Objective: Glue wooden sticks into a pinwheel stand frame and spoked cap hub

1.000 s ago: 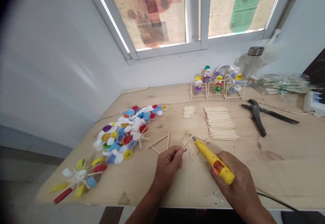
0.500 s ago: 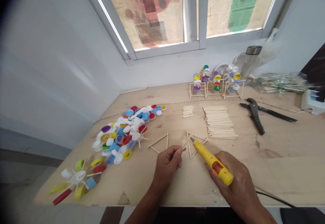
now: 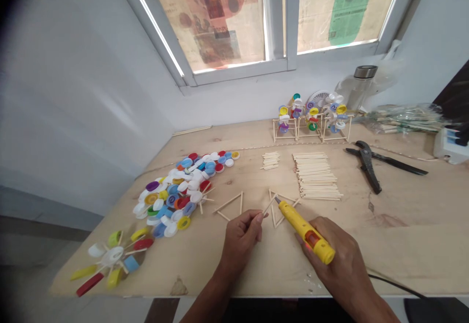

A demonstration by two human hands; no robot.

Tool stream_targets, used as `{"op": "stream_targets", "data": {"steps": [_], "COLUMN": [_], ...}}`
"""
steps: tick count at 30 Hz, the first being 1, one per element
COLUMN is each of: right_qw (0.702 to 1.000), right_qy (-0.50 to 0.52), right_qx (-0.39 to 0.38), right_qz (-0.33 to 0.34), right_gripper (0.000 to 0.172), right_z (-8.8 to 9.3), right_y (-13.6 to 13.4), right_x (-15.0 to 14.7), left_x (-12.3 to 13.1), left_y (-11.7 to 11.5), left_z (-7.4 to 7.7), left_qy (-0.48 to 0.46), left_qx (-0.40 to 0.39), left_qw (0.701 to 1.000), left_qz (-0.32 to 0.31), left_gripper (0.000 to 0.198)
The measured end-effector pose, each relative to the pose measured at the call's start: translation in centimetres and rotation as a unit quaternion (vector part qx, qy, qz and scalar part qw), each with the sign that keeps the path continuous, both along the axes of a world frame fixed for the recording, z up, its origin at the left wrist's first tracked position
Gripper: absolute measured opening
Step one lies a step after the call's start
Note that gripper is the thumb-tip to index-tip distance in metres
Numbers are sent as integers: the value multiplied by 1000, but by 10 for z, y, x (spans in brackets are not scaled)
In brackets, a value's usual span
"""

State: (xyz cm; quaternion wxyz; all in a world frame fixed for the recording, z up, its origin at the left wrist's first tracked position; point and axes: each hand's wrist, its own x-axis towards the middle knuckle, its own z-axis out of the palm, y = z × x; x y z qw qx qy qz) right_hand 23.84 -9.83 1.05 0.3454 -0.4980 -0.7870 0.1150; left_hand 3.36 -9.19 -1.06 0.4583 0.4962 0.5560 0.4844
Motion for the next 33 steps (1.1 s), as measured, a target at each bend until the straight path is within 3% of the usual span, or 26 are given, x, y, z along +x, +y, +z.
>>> {"op": "stream_targets", "data": {"steps": [33], "right_qw": [1000], "right_qy": [-7], "right_qx": [-3], "right_qz": [2], "right_gripper": [21], "right_z": [-3], "right_y": [0], "right_x": [1], "left_x": [0], "left_y": [1], "left_z": [-1], "left_qy": [-51], "left_qx": [-35], "left_qw": [998], "left_qz": [-15], "left_gripper": [36]}}
